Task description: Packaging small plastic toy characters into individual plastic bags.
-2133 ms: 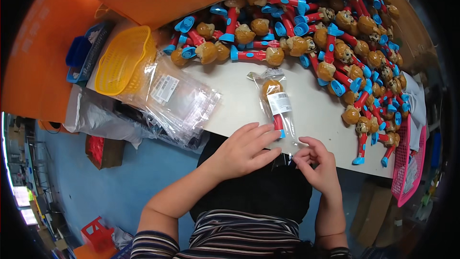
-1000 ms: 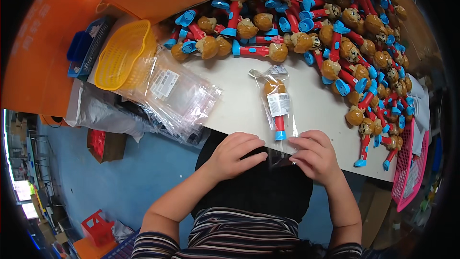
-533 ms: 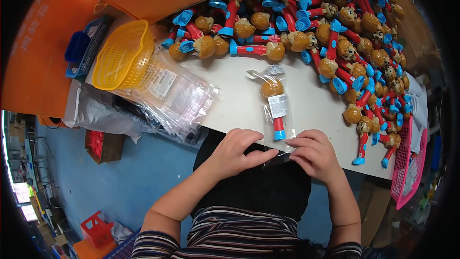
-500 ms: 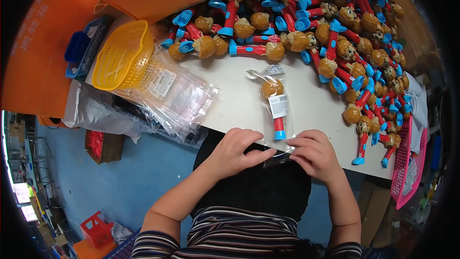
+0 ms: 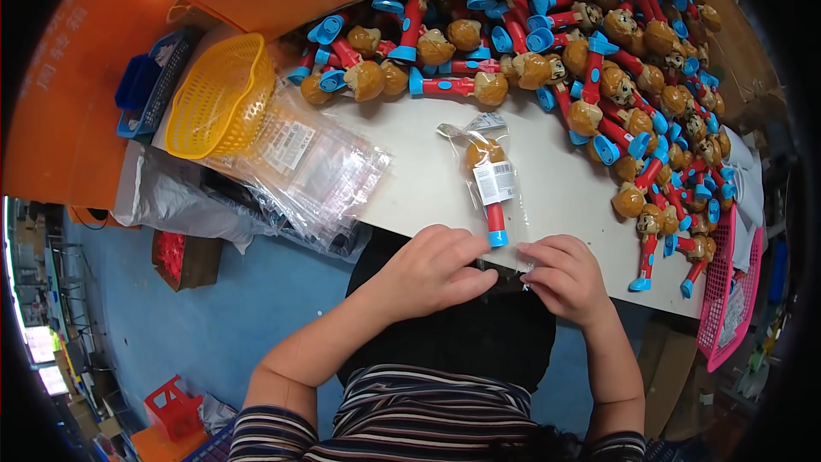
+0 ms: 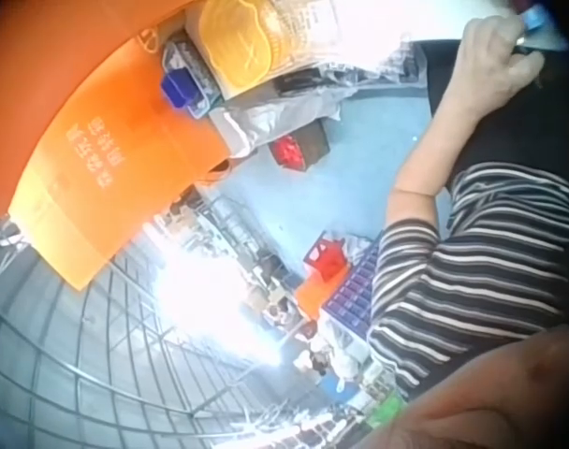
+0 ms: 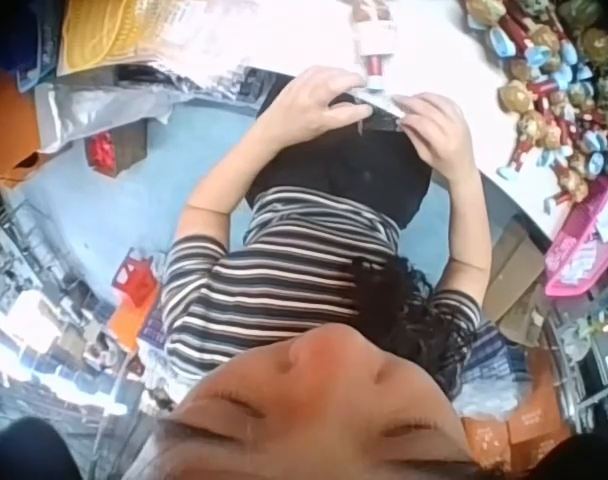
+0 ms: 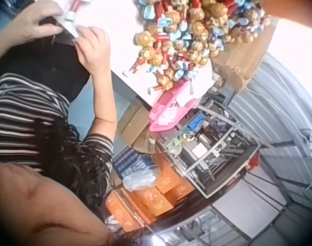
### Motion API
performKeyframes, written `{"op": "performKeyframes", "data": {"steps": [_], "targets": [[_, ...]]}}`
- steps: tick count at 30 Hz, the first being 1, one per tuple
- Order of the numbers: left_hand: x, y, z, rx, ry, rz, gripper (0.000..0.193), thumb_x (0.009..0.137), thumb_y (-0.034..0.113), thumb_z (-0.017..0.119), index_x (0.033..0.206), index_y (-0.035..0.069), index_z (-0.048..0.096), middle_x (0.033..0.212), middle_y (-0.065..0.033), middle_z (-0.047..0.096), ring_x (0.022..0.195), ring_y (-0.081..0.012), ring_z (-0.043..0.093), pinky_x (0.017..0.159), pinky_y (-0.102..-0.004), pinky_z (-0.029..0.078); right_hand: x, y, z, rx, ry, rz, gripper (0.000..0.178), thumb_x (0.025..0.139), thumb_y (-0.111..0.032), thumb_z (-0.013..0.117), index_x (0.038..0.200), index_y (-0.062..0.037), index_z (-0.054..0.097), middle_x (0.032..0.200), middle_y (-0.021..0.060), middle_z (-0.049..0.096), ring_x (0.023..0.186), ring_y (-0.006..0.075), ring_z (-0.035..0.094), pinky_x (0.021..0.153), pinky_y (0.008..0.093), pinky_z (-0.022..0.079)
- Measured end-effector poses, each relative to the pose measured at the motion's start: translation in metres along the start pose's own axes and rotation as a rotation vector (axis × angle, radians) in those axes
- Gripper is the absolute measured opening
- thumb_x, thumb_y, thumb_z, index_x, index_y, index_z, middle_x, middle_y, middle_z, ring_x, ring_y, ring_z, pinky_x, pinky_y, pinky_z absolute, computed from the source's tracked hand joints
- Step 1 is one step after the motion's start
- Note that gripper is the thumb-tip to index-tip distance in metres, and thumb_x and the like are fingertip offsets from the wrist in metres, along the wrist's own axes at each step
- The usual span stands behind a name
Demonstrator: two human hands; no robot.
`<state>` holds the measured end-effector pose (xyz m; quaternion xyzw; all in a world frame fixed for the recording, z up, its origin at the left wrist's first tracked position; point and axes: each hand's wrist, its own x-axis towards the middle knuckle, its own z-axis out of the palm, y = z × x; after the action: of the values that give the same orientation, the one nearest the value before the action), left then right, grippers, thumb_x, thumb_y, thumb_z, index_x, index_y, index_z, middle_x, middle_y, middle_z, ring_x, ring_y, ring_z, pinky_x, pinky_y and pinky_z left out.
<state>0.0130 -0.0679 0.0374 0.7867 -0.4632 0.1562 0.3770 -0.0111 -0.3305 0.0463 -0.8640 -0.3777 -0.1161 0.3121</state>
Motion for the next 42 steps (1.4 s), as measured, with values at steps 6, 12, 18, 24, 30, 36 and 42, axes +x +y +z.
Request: {"op": "performKeyframes", "data": {"steps": [6, 12, 18, 24, 30, 36, 42], "targets": [[-0.002, -0.003, -0.001, 0.022, -0.042, 0.089, 0.034, 0.070, 0.009, 0.077, 0.102, 0.006, 0.065, 0.103, -0.0110, 0.062, 0.091, -0.0300, 0.063, 0.071, -0.0393, 0.050, 0.001, -0.001, -0.001, 0.015, 0.026, -0.006, 0.026, 0.068, -0.005, 0.079, 0.087, -0.0067, 0.062, 0.111, 0.0071, 0.070, 0.096, 0.0285, 0.064, 0.078, 0.0390, 0.052], [-0.024, -0.008, 0.004, -0.033, 0.011, -0.098, 0.032, 0.070, -0.001, 0.075, 0.099, 0.006, 0.060, 0.107, -0.0128, 0.060, 0.090, -0.0293, 0.063, 0.077, -0.0381, 0.052, -0.005, 0.002, 0.000, 0.089, -0.006, 0.070, 0.023, 0.068, -0.003, 0.078, 0.085, -0.0081, 0.064, 0.108, 0.0057, 0.071, 0.097, 0.0277, 0.064, 0.080, 0.0379, 0.052], [-0.042, 0.009, 0.012, -0.126, -0.033, -0.310, 0.031, 0.075, -0.007, 0.074, 0.100, 0.005, 0.059, 0.115, -0.0155, 0.054, 0.090, -0.0254, 0.063, 0.075, -0.0334, 0.055, -0.002, -0.004, 0.005, 0.143, 0.015, 0.103, 0.024, 0.065, -0.001, 0.079, 0.081, -0.0079, 0.063, 0.106, 0.0070, 0.072, 0.092, 0.0286, 0.062, 0.079, 0.0377, 0.051], [-0.048, 0.014, 0.016, -0.055, -0.001, -0.249, 0.047, 0.069, -0.009, 0.074, 0.108, 0.018, 0.071, 0.115, -0.0124, 0.048, 0.094, -0.0224, 0.059, 0.075, -0.0294, 0.054, -0.002, -0.007, 0.004, 0.129, -0.036, 0.099, 0.025, 0.063, -0.001, 0.077, 0.083, -0.0082, 0.064, 0.110, 0.0072, 0.070, 0.091, 0.0288, 0.060, 0.081, 0.0379, 0.050], [-0.046, 0.010, 0.013, -0.055, 0.033, -0.221, 0.051, 0.063, -0.009, 0.072, 0.107, 0.017, 0.071, 0.108, -0.0106, 0.052, 0.090, -0.0243, 0.060, 0.075, -0.0307, 0.054, -0.003, -0.009, 0.004, 0.109, -0.051, 0.109, 0.024, 0.065, -0.002, 0.077, 0.084, -0.0085, 0.064, 0.110, 0.0059, 0.070, 0.095, 0.0284, 0.060, 0.083, 0.0388, 0.049], [-0.048, 0.008, 0.008, -0.072, 0.031, -0.201, 0.039, 0.067, -0.008, 0.073, 0.101, 0.011, 0.069, 0.103, -0.0105, 0.056, 0.089, -0.0248, 0.062, 0.074, -0.0321, 0.056, -0.004, -0.008, 0.004, 0.124, -0.030, 0.124, 0.021, 0.068, -0.004, 0.079, 0.083, -0.0069, 0.065, 0.112, 0.0077, 0.068, 0.091, 0.0275, 0.061, 0.080, 0.0375, 0.050], [-0.050, 0.017, 0.008, -0.255, 0.058, -0.391, 0.024, 0.076, -0.003, 0.075, 0.097, 0.008, 0.068, 0.102, -0.0111, 0.058, 0.087, -0.0248, 0.063, 0.074, -0.0317, 0.055, -0.005, -0.019, 0.001, 0.301, -0.004, 0.343, 0.016, 0.074, -0.003, 0.079, 0.081, -0.0035, 0.064, 0.121, 0.0131, 0.062, 0.076, 0.0187, 0.057, 0.070, 0.0291, 0.049]]}}
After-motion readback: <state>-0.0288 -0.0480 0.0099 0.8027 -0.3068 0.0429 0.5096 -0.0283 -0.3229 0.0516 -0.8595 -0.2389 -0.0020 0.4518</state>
